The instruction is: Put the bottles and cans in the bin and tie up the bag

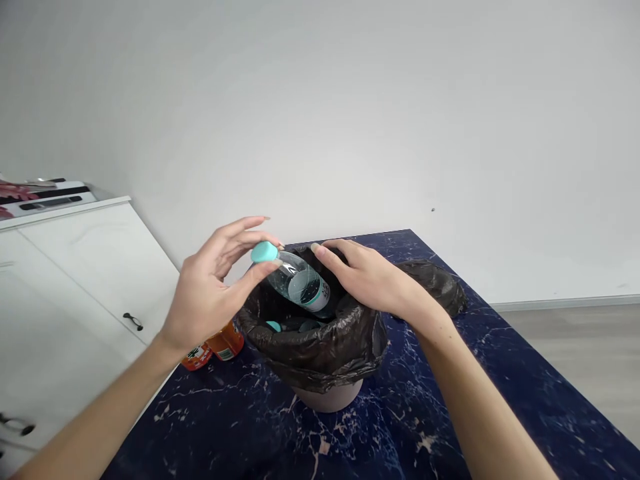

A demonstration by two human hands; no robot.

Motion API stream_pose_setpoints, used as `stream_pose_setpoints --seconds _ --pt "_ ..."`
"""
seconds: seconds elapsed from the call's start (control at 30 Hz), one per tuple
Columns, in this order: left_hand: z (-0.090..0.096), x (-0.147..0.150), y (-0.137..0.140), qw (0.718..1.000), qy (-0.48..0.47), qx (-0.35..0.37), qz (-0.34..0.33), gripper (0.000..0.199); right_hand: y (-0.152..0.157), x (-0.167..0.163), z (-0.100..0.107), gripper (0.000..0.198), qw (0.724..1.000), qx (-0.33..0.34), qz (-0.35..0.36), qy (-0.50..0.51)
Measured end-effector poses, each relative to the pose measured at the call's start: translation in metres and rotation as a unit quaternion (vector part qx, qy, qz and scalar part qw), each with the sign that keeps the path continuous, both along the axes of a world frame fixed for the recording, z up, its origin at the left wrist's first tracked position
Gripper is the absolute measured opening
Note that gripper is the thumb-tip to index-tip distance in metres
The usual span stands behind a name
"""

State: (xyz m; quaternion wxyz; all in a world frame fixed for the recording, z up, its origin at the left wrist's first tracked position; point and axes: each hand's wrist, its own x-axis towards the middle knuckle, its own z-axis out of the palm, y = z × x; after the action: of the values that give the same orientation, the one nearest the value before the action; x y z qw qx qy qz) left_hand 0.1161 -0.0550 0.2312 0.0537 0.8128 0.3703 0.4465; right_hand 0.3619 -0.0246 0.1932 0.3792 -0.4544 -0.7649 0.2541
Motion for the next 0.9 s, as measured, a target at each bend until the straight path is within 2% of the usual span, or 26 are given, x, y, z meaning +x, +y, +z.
stream_pose_setpoints --seconds 0.13,0.37,0.47,0.6,0.7,0.77,0.9 --pt "-0.002 -0.001 0.007 0.999 0.019 -0.05 -0.01 0.043 -0.001 0.001 0.001 0.063 1.0 0.001 -0.005 -0.006" --pt "0.006 -0.015 0.007 0.986 0.125 -0.105 0.032 0.028 -0.001 0.001 0.001 0.062 1.0 0.001 -0.004 -0.005" --pt "0.003 -0.018 0.004 0.99 0.103 -0.093 0.036 0.026 -0.001 0.001 0.0 0.065 1.0 -0.003 -0.012 -0.008" --pt "-0.003 -0.018 -0.002 0.997 0.057 -0.037 0.048 0.029 -0.001 0.001 0.0 0.067 1.0 -0.006 -0.014 -0.011" --pt "-0.005 -0.014 -0.007 0.997 0.062 -0.012 0.051 0.028 0.0 0.001 0.0 0.066 1.0 -0.005 -0.012 -0.009" --pt "-0.003 -0.012 -0.01 0.995 0.089 -0.029 0.044 0.024 0.0 0.001 -0.001 0.066 1.0 -0.004 -0.01 -0.01" --pt "0.003 -0.008 -0.016 0.98 0.16 -0.117 -0.014 0.028 -0.002 0.0 0.0 0.068 1.0 -0.007 -0.009 -0.013"
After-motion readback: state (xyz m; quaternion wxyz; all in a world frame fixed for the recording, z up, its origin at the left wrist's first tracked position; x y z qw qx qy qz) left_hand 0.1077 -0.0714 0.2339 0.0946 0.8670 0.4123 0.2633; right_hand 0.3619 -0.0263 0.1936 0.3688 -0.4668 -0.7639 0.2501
